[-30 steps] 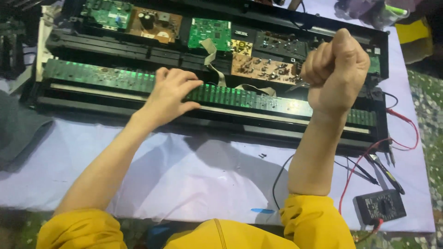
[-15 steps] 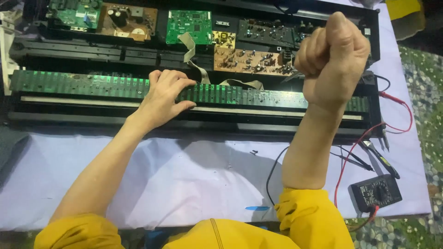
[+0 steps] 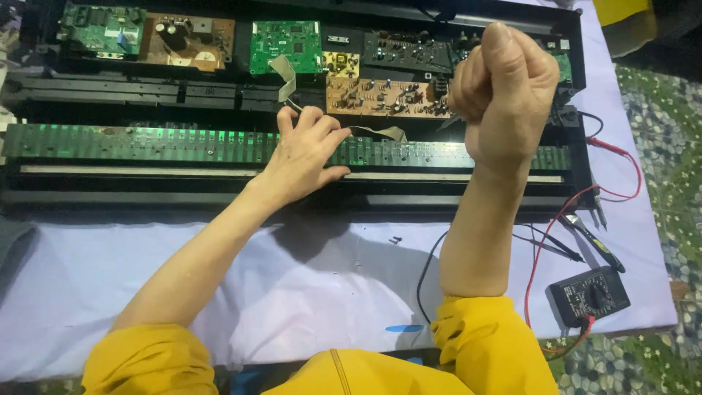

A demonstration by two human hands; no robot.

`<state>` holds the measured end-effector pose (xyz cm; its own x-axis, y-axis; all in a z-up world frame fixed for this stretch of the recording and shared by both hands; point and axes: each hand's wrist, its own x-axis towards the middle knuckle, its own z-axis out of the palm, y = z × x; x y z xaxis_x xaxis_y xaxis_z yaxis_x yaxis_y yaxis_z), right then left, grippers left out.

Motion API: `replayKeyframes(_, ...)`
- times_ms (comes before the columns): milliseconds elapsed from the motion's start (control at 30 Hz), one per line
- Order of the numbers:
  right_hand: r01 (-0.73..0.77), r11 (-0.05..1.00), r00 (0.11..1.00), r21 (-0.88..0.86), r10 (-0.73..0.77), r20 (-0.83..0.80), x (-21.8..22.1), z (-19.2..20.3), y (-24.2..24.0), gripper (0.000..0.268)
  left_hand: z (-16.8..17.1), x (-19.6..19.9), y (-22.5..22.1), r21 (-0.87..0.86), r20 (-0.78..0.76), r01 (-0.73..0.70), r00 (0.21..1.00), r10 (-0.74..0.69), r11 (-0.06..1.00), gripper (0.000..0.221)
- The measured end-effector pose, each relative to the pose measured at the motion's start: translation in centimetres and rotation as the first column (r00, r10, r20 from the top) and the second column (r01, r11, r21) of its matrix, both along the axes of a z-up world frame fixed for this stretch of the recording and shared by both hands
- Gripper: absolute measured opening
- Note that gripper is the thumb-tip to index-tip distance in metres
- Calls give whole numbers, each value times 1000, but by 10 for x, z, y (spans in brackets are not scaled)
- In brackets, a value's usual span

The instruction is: Testing and repairing the internal circuitry of an electronic keyboard using a multimeter.

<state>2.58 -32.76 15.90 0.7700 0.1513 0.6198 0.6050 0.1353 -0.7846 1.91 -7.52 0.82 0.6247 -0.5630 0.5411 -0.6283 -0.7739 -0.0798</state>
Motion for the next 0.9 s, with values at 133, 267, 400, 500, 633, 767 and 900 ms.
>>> replayKeyframes(133, 17, 1000, 1000, 15, -17, -16, 2, -1, -2, 43, -9, 6, 3, 20, -45, -25, 999, 26, 999, 71)
replayKeyframes(267, 25, 1000, 1000, -10, -25, -1, 2, -1, -2, 45, -11, 10, 4, -85, -160, 45, 985, -58, 995, 66)
replayKeyframes(400, 23, 999, 1000, 30, -23, 2, 4, -3, -4, 40, -8, 9, 4, -99, -185, 38, 981, -56, 994, 67)
replayKeyframes(500, 78, 997, 993, -6, -78, -88, 2, 1, -7, 34, -7, 10, 1, -55, -181, 2, 983, -12, 998, 74)
replayKeyframes(633, 117, 993, 986, -16, -118, -121, -7, 11, -13, 10, -10, 11, -3, -41, -191, 11, 981, -18, 999, 69)
replayKeyframes(767, 231, 972, 966, -51, -235, -108, -10, 18, -47, 5, -5, 13, -8, -66, -178, 56, 982, -67, 996, 66)
replayKeyframes(900, 130, 904, 986, -408, -159, -39, -5, 5, -87, 10, 7, 9, -17, -24, -184, 30, 982, -34, 999, 77)
